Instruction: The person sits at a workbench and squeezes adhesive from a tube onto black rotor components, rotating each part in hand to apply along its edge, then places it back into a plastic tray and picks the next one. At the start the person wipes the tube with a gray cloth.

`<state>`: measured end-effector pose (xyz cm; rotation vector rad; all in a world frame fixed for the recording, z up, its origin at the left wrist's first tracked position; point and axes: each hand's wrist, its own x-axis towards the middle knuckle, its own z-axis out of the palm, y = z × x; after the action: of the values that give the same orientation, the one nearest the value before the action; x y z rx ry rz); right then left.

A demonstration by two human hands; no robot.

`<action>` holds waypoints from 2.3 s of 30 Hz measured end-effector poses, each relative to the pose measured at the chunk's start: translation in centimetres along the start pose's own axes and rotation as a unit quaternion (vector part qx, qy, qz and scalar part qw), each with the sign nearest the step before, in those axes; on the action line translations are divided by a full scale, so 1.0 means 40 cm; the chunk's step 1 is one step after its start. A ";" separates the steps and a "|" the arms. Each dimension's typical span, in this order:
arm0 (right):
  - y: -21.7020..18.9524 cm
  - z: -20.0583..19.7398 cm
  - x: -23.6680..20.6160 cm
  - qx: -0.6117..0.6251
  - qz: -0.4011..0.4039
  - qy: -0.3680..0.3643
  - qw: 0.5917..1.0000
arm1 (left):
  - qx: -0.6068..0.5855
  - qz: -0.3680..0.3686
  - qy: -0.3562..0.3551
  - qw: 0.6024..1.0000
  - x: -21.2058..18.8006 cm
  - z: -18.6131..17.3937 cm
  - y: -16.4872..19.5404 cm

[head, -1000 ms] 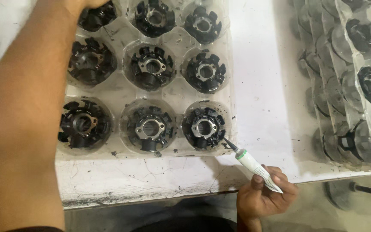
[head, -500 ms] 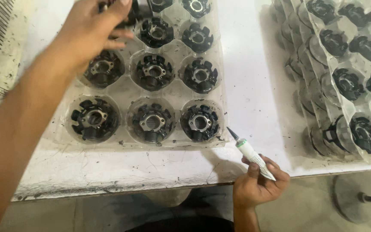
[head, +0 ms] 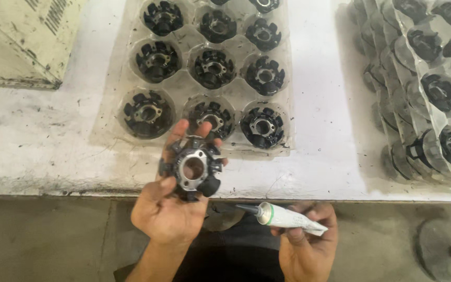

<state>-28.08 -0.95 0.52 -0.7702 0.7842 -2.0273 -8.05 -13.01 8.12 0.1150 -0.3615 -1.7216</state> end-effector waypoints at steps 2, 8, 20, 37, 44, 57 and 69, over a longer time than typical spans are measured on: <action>0.005 -0.005 -0.028 -0.053 -0.049 -0.002 0.997 | 0.059 0.019 -0.033 0.998 -0.023 0.002 -0.013; -0.041 -0.066 -0.093 -0.297 -0.167 -0.066 0.938 | 0.276 0.082 -0.074 0.955 -0.093 0.014 -0.021; -0.077 -0.098 -0.079 -0.425 -0.239 -0.183 0.853 | 0.302 0.111 -0.110 0.940 -0.117 0.026 -0.009; -0.071 -0.069 -0.077 -0.417 -0.220 -0.147 0.870 | 0.308 0.079 -0.087 0.944 -0.101 0.002 -0.025; -0.072 -0.057 -0.076 -0.415 -0.214 -0.140 0.873 | 0.304 0.078 -0.076 0.946 -0.100 0.000 -0.026; -0.075 0.005 -0.071 -0.432 -0.261 -0.059 0.861 | -0.056 -0.011 0.142 0.988 -0.090 0.017 -0.095; -0.108 0.047 -0.086 -0.540 -0.160 -0.064 0.824 | -0.111 -0.084 0.222 0.965 -0.086 0.013 -0.117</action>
<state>-27.02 3.52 4.11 -1.7315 1.8611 -1.6323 -11.96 -8.91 6.77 0.3693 0.1772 -1.8322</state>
